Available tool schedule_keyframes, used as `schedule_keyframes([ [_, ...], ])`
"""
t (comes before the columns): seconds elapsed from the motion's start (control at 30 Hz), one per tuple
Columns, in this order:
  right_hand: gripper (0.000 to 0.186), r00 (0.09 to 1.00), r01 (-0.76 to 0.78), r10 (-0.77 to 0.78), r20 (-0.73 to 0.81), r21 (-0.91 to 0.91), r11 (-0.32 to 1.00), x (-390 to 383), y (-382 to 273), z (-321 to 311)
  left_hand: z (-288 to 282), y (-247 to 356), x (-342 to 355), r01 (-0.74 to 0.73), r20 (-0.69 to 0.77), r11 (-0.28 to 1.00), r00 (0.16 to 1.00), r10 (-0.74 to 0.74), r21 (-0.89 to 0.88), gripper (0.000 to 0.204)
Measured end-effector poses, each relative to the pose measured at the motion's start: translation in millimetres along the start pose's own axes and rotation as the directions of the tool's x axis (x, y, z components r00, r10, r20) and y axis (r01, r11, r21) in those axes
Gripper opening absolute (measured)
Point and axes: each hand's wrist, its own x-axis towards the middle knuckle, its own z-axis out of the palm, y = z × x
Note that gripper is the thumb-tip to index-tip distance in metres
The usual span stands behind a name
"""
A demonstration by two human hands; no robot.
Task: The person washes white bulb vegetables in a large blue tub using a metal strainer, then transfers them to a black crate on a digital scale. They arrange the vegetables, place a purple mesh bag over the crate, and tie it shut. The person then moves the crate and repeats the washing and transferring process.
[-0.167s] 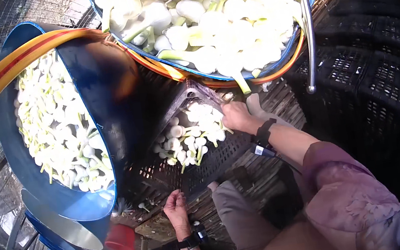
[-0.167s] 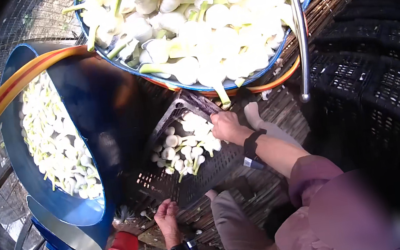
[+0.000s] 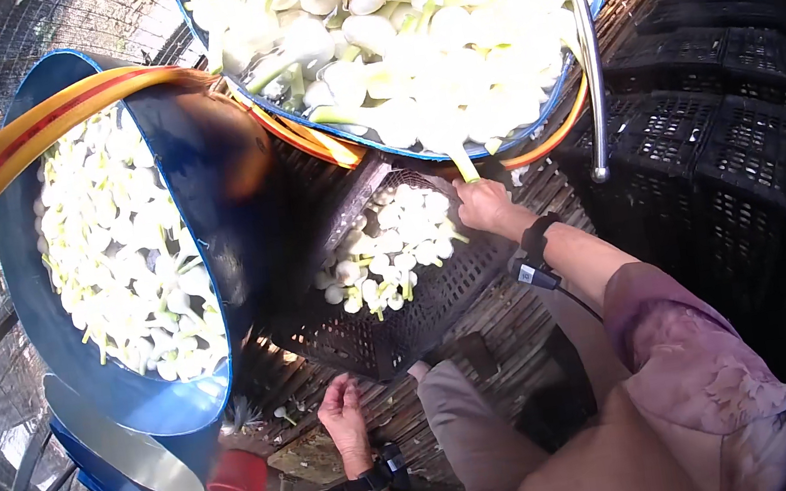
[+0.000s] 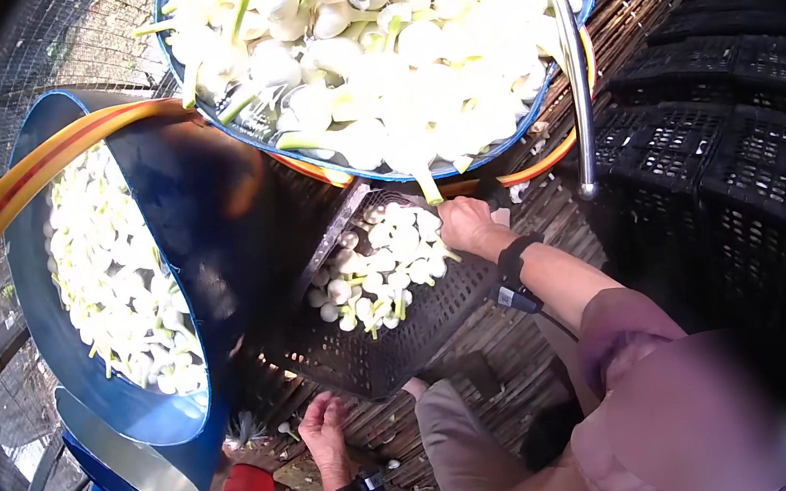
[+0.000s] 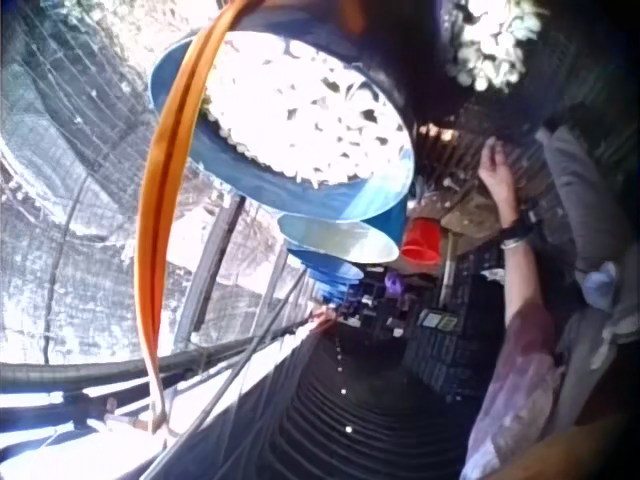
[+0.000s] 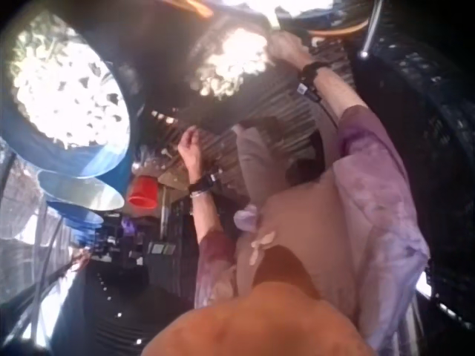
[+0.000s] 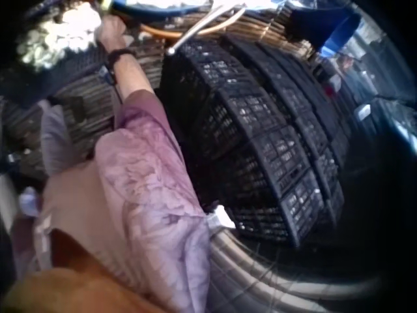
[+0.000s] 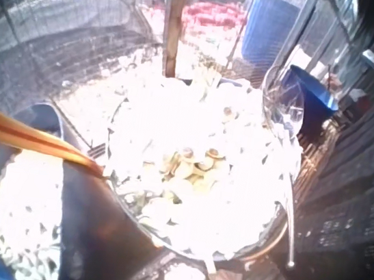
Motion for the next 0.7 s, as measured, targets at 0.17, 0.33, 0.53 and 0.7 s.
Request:
schedule_keyframes([
  [0.17, 0.025, 0.964, 0.265, -0.264, -0.025, 0.113, 0.958, -59.3, -27.4, -85.9, 74.4, 116.1, -5.8, -0.459, 0.088, 0.863, 0.888, 0.451, 0.209, 0.026],
  [0.33, 0.017, 0.863, 0.303, -0.195, -0.466, 0.169, 0.938, -51.3, -39.1, -229.7, 171.1, 260.6, 43.6, -0.882, 0.168, 0.361, 0.423, 0.891, 0.303, 0.028],
  [0.53, 0.033, 0.806, 0.509, -0.460, -0.371, 0.039, 0.860, 51.0, 32.6, -217.8, 246.2, 328.4, 132.6, -0.576, 0.373, 0.393, 0.793, 0.482, 0.717, 0.081],
  [0.7, 0.041, 0.956, 0.057, -0.123, 0.266, 0.241, 0.969, 71.2, 10.7, -222.0, 255.2, 314.3, 192.8, -0.401, 0.345, 0.746, 0.907, 0.241, 0.532, 0.116],
])
